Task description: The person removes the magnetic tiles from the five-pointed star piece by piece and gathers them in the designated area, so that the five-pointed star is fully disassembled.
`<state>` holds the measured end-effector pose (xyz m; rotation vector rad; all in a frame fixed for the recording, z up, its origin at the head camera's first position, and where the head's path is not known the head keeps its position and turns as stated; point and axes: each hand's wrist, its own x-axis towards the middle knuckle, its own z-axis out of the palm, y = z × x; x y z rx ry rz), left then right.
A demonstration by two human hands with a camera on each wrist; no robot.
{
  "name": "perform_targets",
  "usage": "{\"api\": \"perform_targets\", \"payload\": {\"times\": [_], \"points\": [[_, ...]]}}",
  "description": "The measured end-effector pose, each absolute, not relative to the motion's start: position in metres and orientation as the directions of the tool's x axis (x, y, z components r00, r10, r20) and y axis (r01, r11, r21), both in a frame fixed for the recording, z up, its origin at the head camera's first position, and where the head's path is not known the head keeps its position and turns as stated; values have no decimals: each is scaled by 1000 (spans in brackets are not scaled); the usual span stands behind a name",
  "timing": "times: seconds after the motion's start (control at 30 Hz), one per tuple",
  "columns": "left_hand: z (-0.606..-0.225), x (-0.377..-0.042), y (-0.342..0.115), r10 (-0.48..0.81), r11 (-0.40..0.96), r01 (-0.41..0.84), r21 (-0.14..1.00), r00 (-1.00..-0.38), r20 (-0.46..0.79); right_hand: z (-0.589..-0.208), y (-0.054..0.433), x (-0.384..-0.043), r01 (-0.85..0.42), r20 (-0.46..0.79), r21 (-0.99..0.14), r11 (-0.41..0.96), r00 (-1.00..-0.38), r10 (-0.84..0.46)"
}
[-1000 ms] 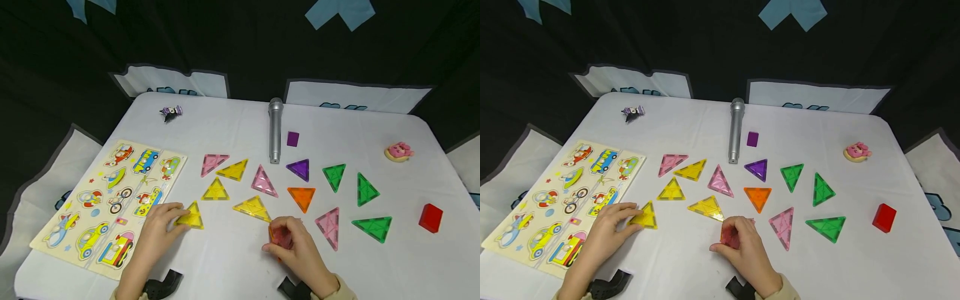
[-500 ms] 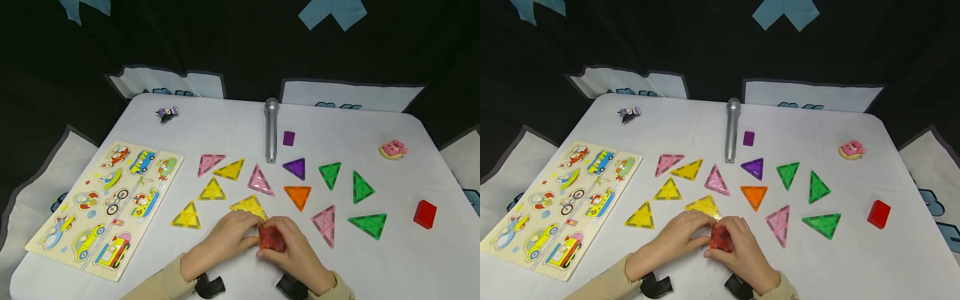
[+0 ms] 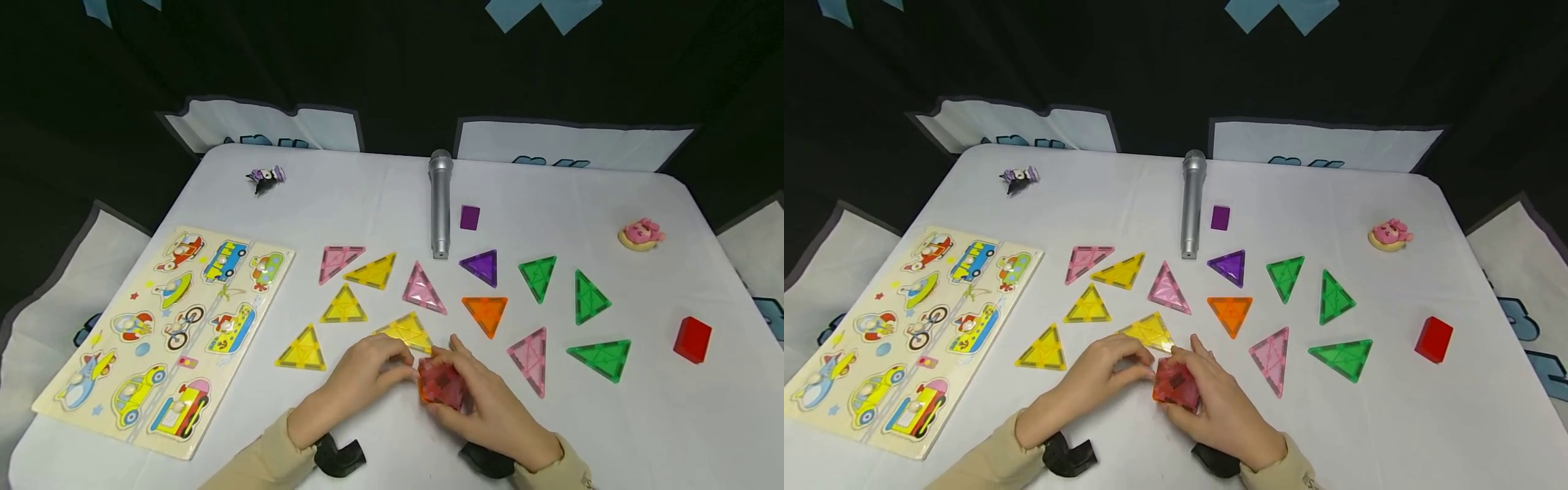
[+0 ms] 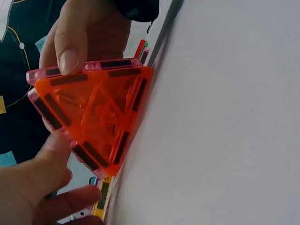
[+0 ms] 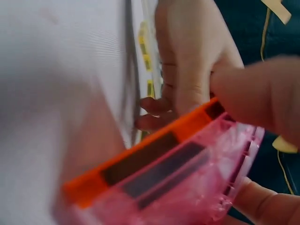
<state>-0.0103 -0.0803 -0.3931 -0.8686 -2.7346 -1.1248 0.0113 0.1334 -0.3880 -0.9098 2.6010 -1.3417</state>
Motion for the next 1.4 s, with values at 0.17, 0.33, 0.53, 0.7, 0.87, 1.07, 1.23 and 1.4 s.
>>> {"api": "perform_targets", "payload": {"times": [0.17, 0.33, 0.53, 0.7, 0.87, 1.07, 1.23, 1.4], "points": [[-388, -14, -84, 608, 521, 611, 597, -756, 243, -388, 132, 11, -523, 249, -706, 478, -815, -523], [-385, -15, -86, 661, 508, 645, 572, -717, 221, -388, 131, 9, -580, 317, -629, 517, -799, -512], [-386, -14, -84, 633, 525, 645, 555, -732, 253, -386, 134, 7, -637, 367, -539, 552, -767, -527], [-386, -12, -81, 612, 519, 641, 564, -740, 279, -386, 134, 6, -656, 377, -531, 537, -750, -544], [-388, -11, -80, 592, 505, 613, 608, -758, 273, -386, 132, 7, -646, 403, -573, 504, -758, -513], [-388, -14, -87, 630, 479, 601, 640, -743, 226, -385, 131, 10, -586, 409, -642, 495, -807, -426], [-380, -16, -100, 652, 362, 535, 764, -731, 203, -383, 131, 10, -550, 386, -657, 515, -833, -397], [-364, -20, -126, 715, 311, 331, 891, -699, 10, -382, 132, 10, -501, 324, -698, 512, -858, -399]]}}
